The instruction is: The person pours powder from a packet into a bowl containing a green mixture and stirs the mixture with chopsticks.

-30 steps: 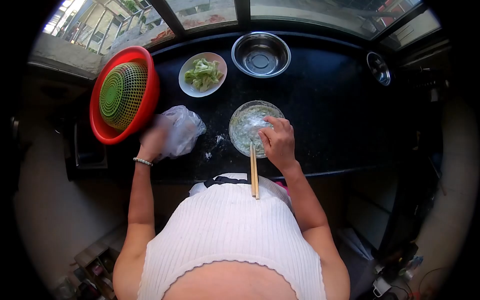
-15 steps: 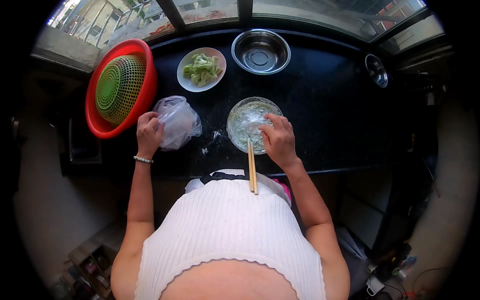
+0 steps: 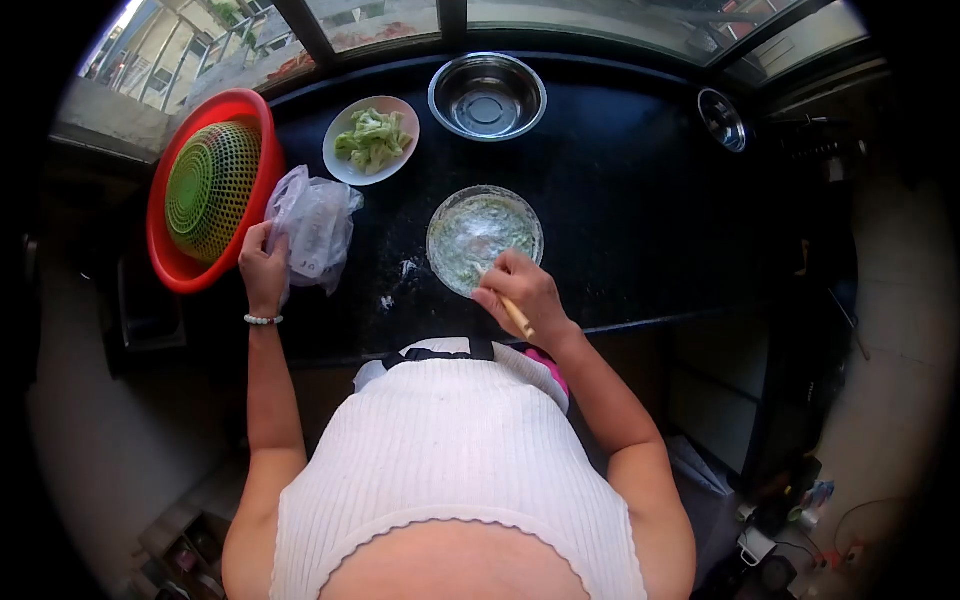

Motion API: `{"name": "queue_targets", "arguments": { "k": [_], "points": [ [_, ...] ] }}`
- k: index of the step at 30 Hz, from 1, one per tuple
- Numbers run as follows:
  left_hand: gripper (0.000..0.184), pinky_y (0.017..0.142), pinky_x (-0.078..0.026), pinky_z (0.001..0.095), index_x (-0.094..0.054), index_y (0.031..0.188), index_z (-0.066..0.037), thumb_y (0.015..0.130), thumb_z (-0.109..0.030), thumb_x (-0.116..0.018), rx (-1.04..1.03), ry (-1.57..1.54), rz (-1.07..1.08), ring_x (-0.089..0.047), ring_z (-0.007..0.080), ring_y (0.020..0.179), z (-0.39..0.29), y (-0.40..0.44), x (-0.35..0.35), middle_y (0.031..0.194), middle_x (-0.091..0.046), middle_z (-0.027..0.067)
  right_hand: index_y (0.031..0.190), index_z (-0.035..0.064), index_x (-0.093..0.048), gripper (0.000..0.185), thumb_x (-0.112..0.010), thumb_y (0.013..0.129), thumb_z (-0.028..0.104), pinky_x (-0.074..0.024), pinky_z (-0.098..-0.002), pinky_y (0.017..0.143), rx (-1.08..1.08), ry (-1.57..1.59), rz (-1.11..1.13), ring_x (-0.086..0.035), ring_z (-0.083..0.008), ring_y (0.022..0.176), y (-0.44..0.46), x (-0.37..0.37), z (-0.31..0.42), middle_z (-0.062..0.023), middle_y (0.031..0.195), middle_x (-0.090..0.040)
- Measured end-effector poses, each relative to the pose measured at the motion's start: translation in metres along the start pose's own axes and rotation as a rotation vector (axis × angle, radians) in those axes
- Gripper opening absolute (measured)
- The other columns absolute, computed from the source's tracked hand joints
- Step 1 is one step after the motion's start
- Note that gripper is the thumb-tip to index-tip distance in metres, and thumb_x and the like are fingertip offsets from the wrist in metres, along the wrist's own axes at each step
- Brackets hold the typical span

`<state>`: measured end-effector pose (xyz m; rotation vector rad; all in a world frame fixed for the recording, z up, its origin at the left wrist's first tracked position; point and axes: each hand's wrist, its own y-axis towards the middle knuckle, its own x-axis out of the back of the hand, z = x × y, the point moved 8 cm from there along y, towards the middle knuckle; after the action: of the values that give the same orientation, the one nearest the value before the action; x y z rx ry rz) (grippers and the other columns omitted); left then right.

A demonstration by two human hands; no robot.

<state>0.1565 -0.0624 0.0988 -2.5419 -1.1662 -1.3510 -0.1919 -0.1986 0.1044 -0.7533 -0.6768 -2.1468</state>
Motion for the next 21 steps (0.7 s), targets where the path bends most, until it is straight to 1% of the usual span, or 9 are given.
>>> {"name": "queue_targets", "arguments": {
  "k": [2, 6, 7, 10, 11, 12, 17, 20, 21],
  "points": [
    [0.016, 0.074, -0.050, 0.0382, -0.066, 0.093, 0.003, 0.080, -0.006, -0.069, 0.012, 0.047, 0.254, -0.062, 0.0314, 0.083, 0.018, -0.002, -0.023, 0.091, -0.062, 0.0133, 0.076, 0.0041, -0.067, 0.027, -0.066, 0.091, 0.026, -0.0461, -0.0317, 0.054, -0.033, 0.113, -0.016, -0.057, -0.0209, 0.063, 0.008, 0.003, -0.013, -0.0081, 0.073, -0.055],
    [0.013, 0.075, -0.049, 0.0371, -0.069, 0.091, 0.002, 0.080, -0.005, -0.069, -0.152, 0.089, -0.053, -0.062, 0.0311, 0.082, -0.013, 0.006, 0.010, 0.087, -0.062, 0.0130, 0.074, 0.0022, -0.065, 0.028, -0.068, 0.090, 0.025, -0.0425, -0.0288, 0.052, -0.032, 0.155, -0.050, -0.054, -0.0178, 0.059, 0.015, 0.035, 0.002, -0.0083, 0.071, -0.055],
    [0.020, 0.079, -0.049, 0.0307, -0.068, 0.101, 0.002, 0.082, -0.003, -0.067, -0.026, -0.054, -0.027, -0.063, 0.0227, 0.085, 0.004, 0.007, 0.010, 0.092, -0.064, 0.0089, 0.073, 0.0017, -0.064, 0.027, -0.069, 0.089, 0.022, -0.0420, -0.0280, 0.052, -0.053, 0.176, -0.051, -0.053, -0.0170, 0.058, 0.016, 0.041, 0.002, -0.0075, 0.070, -0.055],
    [0.030, 0.083, -0.048, 0.0253, -0.064, 0.113, 0.004, 0.083, -0.001, -0.065, 0.260, -0.644, 0.197, -0.061, 0.0139, 0.090, 0.031, 0.005, -0.022, 0.103, -0.065, 0.0059, 0.081, 0.0017, -0.062, 0.024, -0.066, 0.093, 0.023, -0.0432, -0.0241, 0.052, -0.204, 0.389, -0.105, -0.054, -0.0113, 0.060, 0.008, 0.045, -0.014, -0.0041, 0.069, -0.056],
    [0.037, 0.083, -0.047, 0.0234, -0.059, 0.121, 0.007, 0.084, 0.000, -0.062, 0.271, -0.690, 0.272, -0.058, 0.0097, 0.093, 0.031, 0.004, -0.031, 0.107, -0.064, 0.0050, 0.082, 0.0018, -0.062, 0.025, -0.065, 0.094, 0.024, -0.0441, -0.0230, 0.053, -0.221, 0.422, -0.128, -0.055, -0.0105, 0.060, 0.005, 0.047, -0.018, -0.0037, 0.069, -0.057],
    [0.040, 0.082, -0.048, 0.0251, -0.059, 0.122, 0.005, 0.083, 0.001, -0.063, 0.272, -0.675, 0.287, -0.060, 0.0116, 0.088, 0.028, 0.002, -0.035, 0.101, -0.066, 0.0062, 0.083, 0.0020, -0.062, 0.025, -0.063, 0.095, 0.024, -0.0451, -0.0219, 0.053, -0.240, 0.454, -0.153, -0.056, -0.0098, 0.060, 0.003, 0.049, -0.019, -0.0033, 0.070, -0.057],
    [0.032, 0.083, -0.052, 0.0353, -0.066, 0.113, -0.006, 0.083, -0.002, -0.058, 0.014, 0.176, 0.396, -0.067, 0.0272, 0.091, 0.035, 0.004, -0.049, 0.102, -0.069, 0.0151, 0.086, 0.0024, -0.063, 0.027, -0.059, 0.097, 0.026, -0.0507, -0.0195, 0.057, -0.241, 0.486, -0.265, -0.061, -0.0086, 0.061, 0.001, 0.062, -0.020, -0.0030, 0.071, -0.061],
    [0.026, 0.081, -0.052, 0.0391, -0.069, 0.105, -0.007, 0.084, -0.004, -0.055, -0.173, 0.328, 0.388, -0.065, 0.0317, 0.093, 0.019, 0.002, -0.048, 0.100, -0.069, 0.0139, 0.088, 0.0017, -0.065, 0.028, -0.057, 0.098, 0.027, -0.0529, -0.0197, 0.059, -0.295, 0.517, -0.301, -0.063, -0.0089, 0.064, -0.001, 0.062, -0.027, -0.0041, 0.073, -0.063],
    [0.020, 0.078, -0.052, 0.0395, -0.069, 0.099, -0.006, 0.083, -0.004, -0.056, -0.209, 0.342, 0.269, -0.065, 0.0313, 0.088, 0.010, 0.008, -0.040, 0.092, -0.068, 0.0117, 0.089, 0.0014, -0.065, 0.028, -0.058, 0.098, 0.027, -0.0534, -0.0192, 0.059, -0.320, 0.521, -0.310, -0.064, -0.0090, 0.065, -0.002, 0.061, -0.028, -0.0046, 0.074, -0.064]
  ]
}}
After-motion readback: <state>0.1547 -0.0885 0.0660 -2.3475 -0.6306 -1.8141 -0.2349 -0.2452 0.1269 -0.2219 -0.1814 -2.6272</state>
